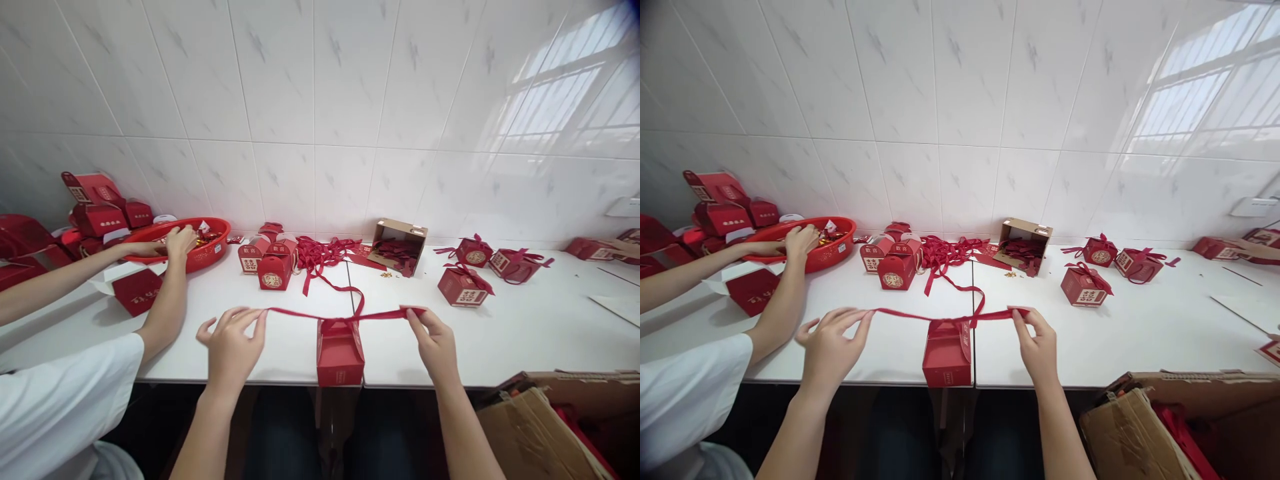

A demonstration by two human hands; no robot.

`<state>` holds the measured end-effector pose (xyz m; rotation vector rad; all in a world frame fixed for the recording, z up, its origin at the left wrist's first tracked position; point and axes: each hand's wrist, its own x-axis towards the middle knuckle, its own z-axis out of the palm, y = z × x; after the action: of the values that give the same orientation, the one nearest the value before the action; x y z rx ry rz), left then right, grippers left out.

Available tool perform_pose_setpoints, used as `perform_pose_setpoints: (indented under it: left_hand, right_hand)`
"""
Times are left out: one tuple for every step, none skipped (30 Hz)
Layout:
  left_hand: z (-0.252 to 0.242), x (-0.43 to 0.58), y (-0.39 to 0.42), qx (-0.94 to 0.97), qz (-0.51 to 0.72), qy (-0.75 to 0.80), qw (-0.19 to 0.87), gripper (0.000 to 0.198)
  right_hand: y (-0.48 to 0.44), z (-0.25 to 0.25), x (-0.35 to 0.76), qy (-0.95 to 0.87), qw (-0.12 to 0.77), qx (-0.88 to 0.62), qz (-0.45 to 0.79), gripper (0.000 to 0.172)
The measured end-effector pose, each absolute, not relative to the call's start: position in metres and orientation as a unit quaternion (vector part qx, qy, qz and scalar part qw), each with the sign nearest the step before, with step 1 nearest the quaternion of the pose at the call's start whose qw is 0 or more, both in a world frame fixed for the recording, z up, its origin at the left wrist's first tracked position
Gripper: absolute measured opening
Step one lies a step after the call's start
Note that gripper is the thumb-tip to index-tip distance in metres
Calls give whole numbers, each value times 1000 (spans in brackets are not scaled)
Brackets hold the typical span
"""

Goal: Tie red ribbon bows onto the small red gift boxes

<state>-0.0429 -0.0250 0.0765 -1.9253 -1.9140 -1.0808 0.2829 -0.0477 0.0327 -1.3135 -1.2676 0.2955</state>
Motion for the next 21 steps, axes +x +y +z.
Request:
perform_pose_setpoints:
  left_hand:
    - [67,-55,-25,-638,-335,-687,90,23]
    - [57,-66,-26,-624,-292,-723,56,24]
    - [47,-75,-27,-612,-247,-751,15,26]
    - [37,-82,-27,-603,-209,-770,-24,28]
    - [29,-86,-27,-599,-184,-777,-54,28]
    - [22,-87,-26,-601,-172,-777,-70,28]
    - [16,-86,-25,-606,-176,-773,-71,27]
    - [12,-82,-24,-612,-193,-764,-57,26]
    - [9,-76,-22,-618,-220,-754,-37,23]
    - [7,-69,-19,-624,-256,-738,-19,21]
    - [7,-62,-17,-633,-298,-715,-14,18]
    - [7,-53,-14,-646,-341,-682,-26,17]
    - [8,-44,-11,-663,-381,-642,-55,16]
    - [8,-35,-9,-678,-412,-600,-97,17]
    - [8,-26,-7,-690,-434,-562,-142,18]
    - [8,-17,-6,-695,-447,-532,-182,19]
    - [7,-8,-4,-696,-454,-513,-217,20]
    - [6,0,-4,-692,-457,-502,-245,21]
    - [4,8,-3,-689,-457,-494,-269,22]
    - [3,14,-3,-685,-456,-489,-289,23]
    - [1,20,-3,-682,-452,-485,-308,24]
  right_hand:
    - [-50,17,295,-523,587,-602,139,31]
    - [-52,2,306,-500,565,-639,148,34]
    - [-53,-13,315,-477,543,-674,152,37]
    - [-54,-27,322,-470,516,-699,158,40]
    - [-54,-38,327,-475,494,-709,165,41]
    - [-53,-46,330,-478,483,-714,171,42]
    - [-52,-51,329,-482,479,-714,167,44]
    - [-51,-53,326,-484,484,-713,152,47]
    - [-49,-52,322,-485,496,-709,125,51]
    - [-46,-48,315,-489,509,-702,93,54]
    - [-44,-42,308,-499,522,-689,66,53]
    - [-42,-35,300,-518,530,-669,51,50]
    - [-41,-27,291,-543,534,-646,55,45]
    - [-39,-20,282,-572,530,-621,78,40]
    - [-38,-13,274,-598,520,-600,110,37]
    - [-37,-7,265,-621,504,-582,143,36]
    - [-36,-3,258,-640,488,-568,175,37]
    - [-36,0,251,-655,471,-556,202,38]
    - [-35,2,244,-667,456,-545,224,39]
    - [-35,3,239,-676,442,-538,240,40]
    - [-35,3,234,-682,431,-535,252,42]
